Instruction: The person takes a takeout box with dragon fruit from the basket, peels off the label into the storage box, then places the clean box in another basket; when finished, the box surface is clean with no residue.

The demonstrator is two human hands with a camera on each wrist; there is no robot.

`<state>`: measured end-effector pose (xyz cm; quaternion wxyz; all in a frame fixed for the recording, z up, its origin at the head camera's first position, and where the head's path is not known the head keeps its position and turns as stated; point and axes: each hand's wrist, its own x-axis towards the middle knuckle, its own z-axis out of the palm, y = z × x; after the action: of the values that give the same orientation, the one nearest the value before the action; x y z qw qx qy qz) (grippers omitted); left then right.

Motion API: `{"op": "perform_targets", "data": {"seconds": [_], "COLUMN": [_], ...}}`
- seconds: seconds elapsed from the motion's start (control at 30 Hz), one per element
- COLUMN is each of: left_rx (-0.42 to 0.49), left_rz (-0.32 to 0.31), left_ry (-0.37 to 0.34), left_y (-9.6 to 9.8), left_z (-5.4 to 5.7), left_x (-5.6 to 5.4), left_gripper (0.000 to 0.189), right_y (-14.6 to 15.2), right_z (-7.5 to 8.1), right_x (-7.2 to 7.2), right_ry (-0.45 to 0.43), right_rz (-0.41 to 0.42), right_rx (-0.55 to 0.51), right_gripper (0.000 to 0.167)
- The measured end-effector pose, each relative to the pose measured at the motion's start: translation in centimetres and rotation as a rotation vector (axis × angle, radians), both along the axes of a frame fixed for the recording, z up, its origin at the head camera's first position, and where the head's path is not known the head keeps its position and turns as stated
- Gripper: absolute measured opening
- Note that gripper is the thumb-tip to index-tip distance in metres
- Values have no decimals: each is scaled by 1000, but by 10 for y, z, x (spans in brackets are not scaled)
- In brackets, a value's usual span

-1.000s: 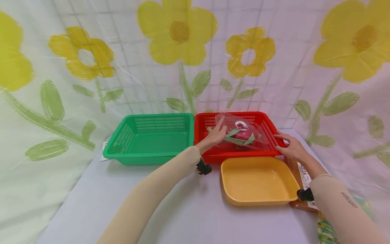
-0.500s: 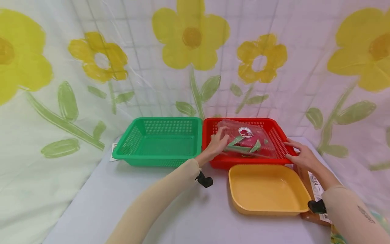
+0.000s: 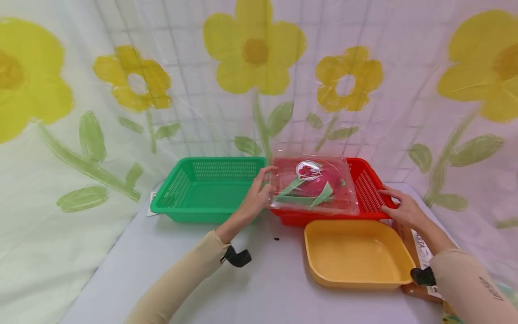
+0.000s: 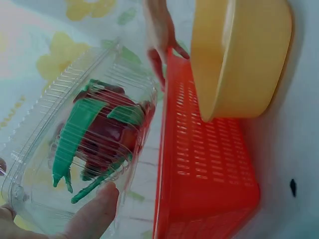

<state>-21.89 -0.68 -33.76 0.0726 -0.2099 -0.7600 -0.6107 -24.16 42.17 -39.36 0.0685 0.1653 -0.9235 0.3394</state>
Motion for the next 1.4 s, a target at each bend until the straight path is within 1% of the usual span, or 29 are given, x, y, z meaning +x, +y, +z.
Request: {"op": "perform_targets", "data": {"seconds": [0.07, 0.1, 0.2, 0.27, 0.33, 0.43, 0.57, 0.67, 0.77, 0.9, 1.0, 1.13, 1.27, 1.4], "left_rx": [4, 23, 50, 65, 68, 69, 36, 9, 27, 68, 84, 89, 80, 99], "left_rz": [10, 8, 12, 18, 25, 42, 50, 34, 34, 61, 66, 64, 55, 60], "left_ry": [16, 5, -31, -77, -109, -150, -96, -59, -121, -177, -185, -202, -201, -244], "left_y": [-23, -34, -66, -84, -98, -115, -131, -139, -144, -150, -153, -156, -157, -158], "left_z": [-2, -3, -10, -16, -23, -33, -42, -46, -50, -59, -66, -77, -85, -90], "left_x": [13, 21, 43, 58, 71, 89, 113, 128, 140, 150, 153, 153, 151, 151], "left_gripper": [50, 52, 54, 55, 54, 53, 54, 54, 53, 51, 51, 52, 52, 52], "right_y": [-2, -3, -3, -1, 0, 2, 1, 1, 1, -1, -3, -3, -3, -2], "right_z": [1, 1, 0, 0, 0, 2, 2, 2, 1, 0, 0, 1, 1, 0], "right_x": [-2, -3, -4, -3, -2, 2, 5, 6, 7, 5, 5, 5, 5, 4], "right_ry": [-5, 1, 21, 50, 67, 68, 47, 50, 45, 26, -1, -22, -5, 14], "right_rz": [3, 11, 38, 57, 70, 78, 87, 90, 84, 64, 47, 33, 31, 46], "right_rx": [1, -4, -42, -67, -82, -89, -84, -89, -90, -63, -49, -40, -36, -45], "right_gripper": [50, 49, 48, 46, 45, 46, 47, 47, 47, 48, 48, 49, 48, 48]}}
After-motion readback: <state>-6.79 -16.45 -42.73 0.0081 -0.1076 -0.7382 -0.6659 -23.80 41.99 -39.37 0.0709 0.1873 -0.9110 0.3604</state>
